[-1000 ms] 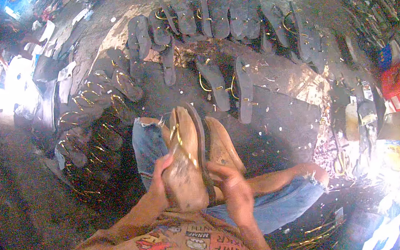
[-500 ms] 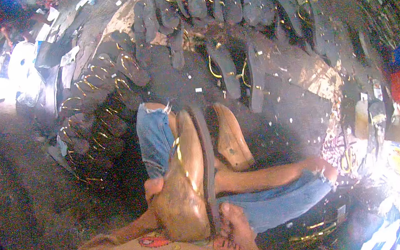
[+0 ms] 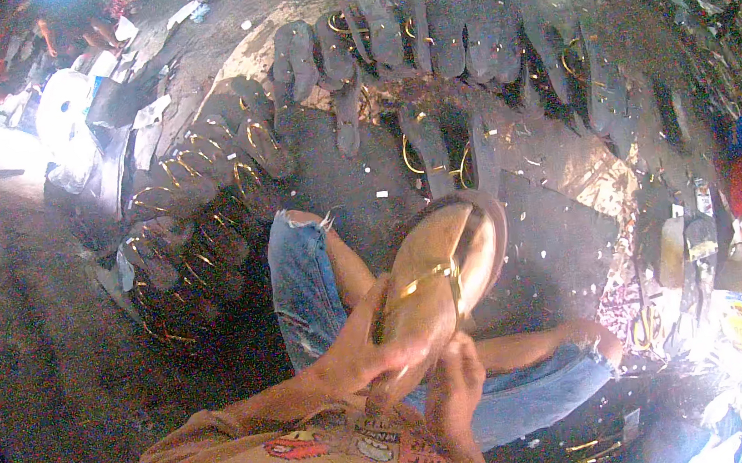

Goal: The person sits on the ground and repeatedly picks up flip-flop soles and wooden shoe lasts. They place the soles onto the lasts, press the straps into place, and then remove the soles to repeat the process with another pair.

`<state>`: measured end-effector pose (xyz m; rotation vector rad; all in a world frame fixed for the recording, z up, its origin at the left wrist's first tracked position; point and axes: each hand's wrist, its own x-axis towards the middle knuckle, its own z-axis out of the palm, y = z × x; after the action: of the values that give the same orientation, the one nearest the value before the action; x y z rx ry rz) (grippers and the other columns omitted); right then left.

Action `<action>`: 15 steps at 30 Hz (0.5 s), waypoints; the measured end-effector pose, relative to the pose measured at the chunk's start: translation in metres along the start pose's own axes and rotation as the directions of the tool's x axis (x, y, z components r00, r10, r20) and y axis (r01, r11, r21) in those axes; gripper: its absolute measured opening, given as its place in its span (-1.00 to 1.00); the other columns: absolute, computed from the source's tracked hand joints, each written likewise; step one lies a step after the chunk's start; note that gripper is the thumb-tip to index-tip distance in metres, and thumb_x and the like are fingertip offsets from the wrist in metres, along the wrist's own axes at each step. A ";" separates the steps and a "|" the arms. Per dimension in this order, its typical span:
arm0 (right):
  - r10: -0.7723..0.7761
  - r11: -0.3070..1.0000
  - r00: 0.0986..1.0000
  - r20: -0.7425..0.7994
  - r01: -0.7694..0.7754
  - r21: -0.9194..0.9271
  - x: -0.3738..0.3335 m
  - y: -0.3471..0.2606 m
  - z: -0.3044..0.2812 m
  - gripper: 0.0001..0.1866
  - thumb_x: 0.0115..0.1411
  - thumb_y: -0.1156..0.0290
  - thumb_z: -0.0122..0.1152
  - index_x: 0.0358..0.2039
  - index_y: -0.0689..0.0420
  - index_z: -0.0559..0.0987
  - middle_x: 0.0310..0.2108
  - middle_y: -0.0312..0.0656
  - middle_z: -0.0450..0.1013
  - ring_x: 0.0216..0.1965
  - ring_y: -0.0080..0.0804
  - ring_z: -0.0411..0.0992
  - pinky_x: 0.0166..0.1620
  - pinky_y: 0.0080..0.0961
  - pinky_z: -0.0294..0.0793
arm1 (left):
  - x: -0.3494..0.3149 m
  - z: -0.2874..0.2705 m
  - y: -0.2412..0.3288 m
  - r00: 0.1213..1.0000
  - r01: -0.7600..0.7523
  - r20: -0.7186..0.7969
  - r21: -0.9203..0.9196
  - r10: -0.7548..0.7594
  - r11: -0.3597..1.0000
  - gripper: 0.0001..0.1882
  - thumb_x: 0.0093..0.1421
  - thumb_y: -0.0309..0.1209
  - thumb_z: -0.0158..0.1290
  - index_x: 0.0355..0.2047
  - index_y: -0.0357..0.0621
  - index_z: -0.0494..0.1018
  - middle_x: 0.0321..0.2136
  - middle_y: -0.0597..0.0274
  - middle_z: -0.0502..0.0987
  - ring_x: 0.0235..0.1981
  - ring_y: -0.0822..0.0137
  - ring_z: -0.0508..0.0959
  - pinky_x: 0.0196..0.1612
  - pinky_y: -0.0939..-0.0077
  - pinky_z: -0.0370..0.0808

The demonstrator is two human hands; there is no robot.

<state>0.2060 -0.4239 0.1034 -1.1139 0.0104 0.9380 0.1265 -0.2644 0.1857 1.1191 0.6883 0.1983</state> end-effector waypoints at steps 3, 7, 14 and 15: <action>-0.164 0.947 0.954 0.252 0.223 -0.230 -0.018 -0.038 0.034 0.14 0.17 0.35 0.53 0.55 0.20 -0.07 0.26 0.06 0.38 0.28 -0.10 0.40 0.33 -0.14 0.39 | 0.010 0.006 -0.003 0.996 -0.029 -0.085 0.002 0.029 1.000 0.15 0.13 -0.03 0.41 0.48 -0.35 -0.01 0.32 -0.10 0.32 0.38 0.04 0.32 0.47 0.17 0.19; 0.122 0.975 0.935 0.332 -0.051 -0.216 -0.007 -0.034 0.001 0.26 -0.03 0.64 0.52 0.56 0.18 -0.12 0.37 0.04 0.25 0.45 -0.05 0.20 0.48 -0.06 0.21 | 0.007 0.002 0.000 0.997 -0.071 0.000 0.242 0.073 0.968 -0.28 0.41 -0.05 0.19 0.34 -0.29 0.23 0.13 0.03 0.46 0.21 0.15 0.43 0.29 0.25 0.32; 0.443 0.877 0.834 0.328 -0.479 0.032 -0.031 -0.090 -0.005 0.09 0.00 0.61 0.55 0.49 0.13 0.13 0.26 0.02 0.39 0.36 -0.01 0.34 0.38 -0.03 0.35 | -0.006 -0.042 -0.021 0.967 -0.191 0.217 0.251 0.137 0.949 -0.61 0.54 -0.11 0.04 -0.10 -0.26 0.56 -0.44 0.48 0.40 -0.39 0.46 0.40 -0.34 0.44 0.41; 0.398 0.910 0.847 0.353 -0.412 -0.039 -0.034 -0.094 -0.003 0.14 -0.01 0.61 0.54 0.51 0.10 0.06 0.31 0.02 0.33 0.39 -0.01 0.29 0.40 -0.03 0.30 | -0.009 -0.047 -0.023 0.963 -0.087 0.265 0.104 0.057 0.991 -0.62 0.53 -0.12 0.05 -0.09 -0.25 0.55 -0.45 0.49 0.35 -0.41 0.47 0.36 -0.36 0.46 0.39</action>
<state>0.2467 -0.4582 0.1882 -0.9060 -0.0316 1.5083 0.0873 -0.2433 0.1568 1.2552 0.4274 0.0708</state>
